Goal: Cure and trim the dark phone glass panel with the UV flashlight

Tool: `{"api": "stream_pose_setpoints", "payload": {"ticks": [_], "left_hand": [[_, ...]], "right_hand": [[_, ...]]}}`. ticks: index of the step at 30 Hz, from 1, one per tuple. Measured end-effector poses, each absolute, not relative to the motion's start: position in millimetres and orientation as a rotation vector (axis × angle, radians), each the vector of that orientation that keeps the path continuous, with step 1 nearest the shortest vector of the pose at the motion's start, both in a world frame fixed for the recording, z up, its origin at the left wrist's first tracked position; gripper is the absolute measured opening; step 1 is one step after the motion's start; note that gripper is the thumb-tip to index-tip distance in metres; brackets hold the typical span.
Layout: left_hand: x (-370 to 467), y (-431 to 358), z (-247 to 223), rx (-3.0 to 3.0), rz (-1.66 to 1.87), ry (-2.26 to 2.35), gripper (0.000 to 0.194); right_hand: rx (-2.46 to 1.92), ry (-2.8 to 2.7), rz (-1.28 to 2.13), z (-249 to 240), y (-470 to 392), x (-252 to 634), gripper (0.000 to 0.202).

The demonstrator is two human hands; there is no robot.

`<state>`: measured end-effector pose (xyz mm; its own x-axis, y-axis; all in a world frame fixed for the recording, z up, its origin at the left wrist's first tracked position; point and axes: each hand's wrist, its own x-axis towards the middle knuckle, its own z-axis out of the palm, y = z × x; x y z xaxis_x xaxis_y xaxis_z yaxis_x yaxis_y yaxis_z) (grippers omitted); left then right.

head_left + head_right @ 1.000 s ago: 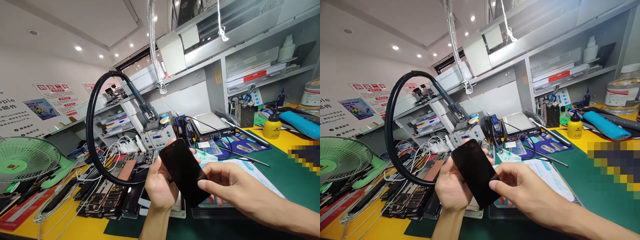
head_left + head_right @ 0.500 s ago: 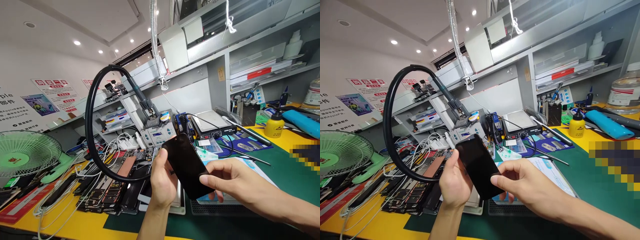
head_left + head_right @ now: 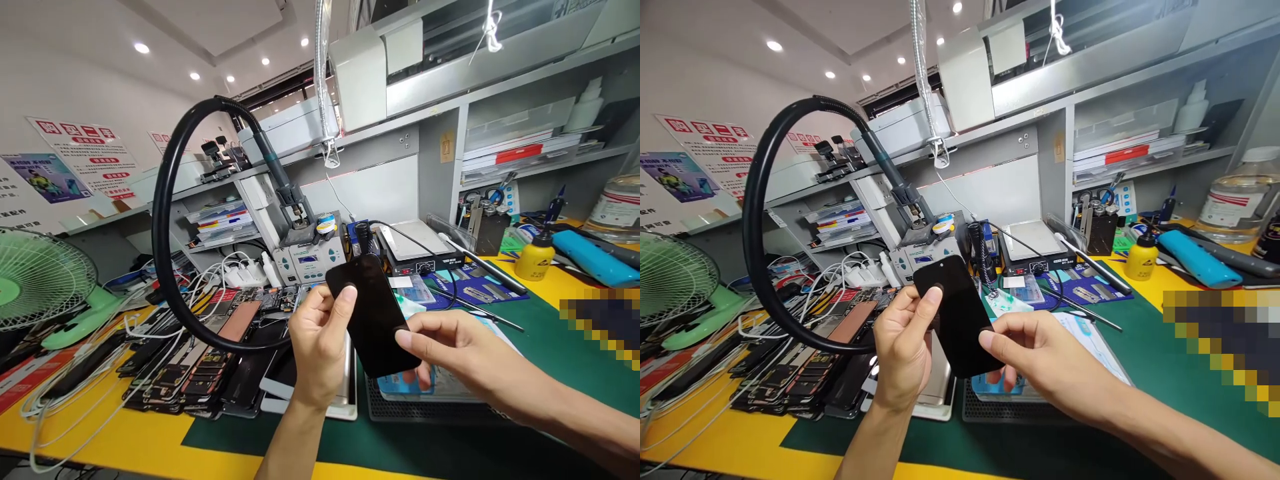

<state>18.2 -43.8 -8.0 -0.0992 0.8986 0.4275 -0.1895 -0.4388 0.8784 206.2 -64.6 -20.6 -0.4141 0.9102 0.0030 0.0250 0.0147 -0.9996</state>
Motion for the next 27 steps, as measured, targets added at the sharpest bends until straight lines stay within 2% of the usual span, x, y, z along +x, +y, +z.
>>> {"api": "stream_pose_setpoints", "payload": {"ticks": [5,15,22,27], "left_hand": [[16.8,-46.5,-6.7,1.379,1.652,0.878,0.020],[21.5,-50.6,0.4,1.361,1.665,0.879,0.022],[17.4,-50.8,-2.2,1.389,1.619,0.848,0.022],[15.9,-49.3,-2.3,1.401,1.629,0.852,0.030]], "right_hand": [[-0.929,-1.467,1.569,-20.9,-63.3,206.8,0.053],[-0.809,-1.352,1.733,-22.9,-58.8,206.4,0.046],[-0.850,-1.363,1.739,-18.0,-58.7,205.0,0.048],[-0.878,-1.386,1.722,-15.0,-59.3,204.2,0.052]]}}
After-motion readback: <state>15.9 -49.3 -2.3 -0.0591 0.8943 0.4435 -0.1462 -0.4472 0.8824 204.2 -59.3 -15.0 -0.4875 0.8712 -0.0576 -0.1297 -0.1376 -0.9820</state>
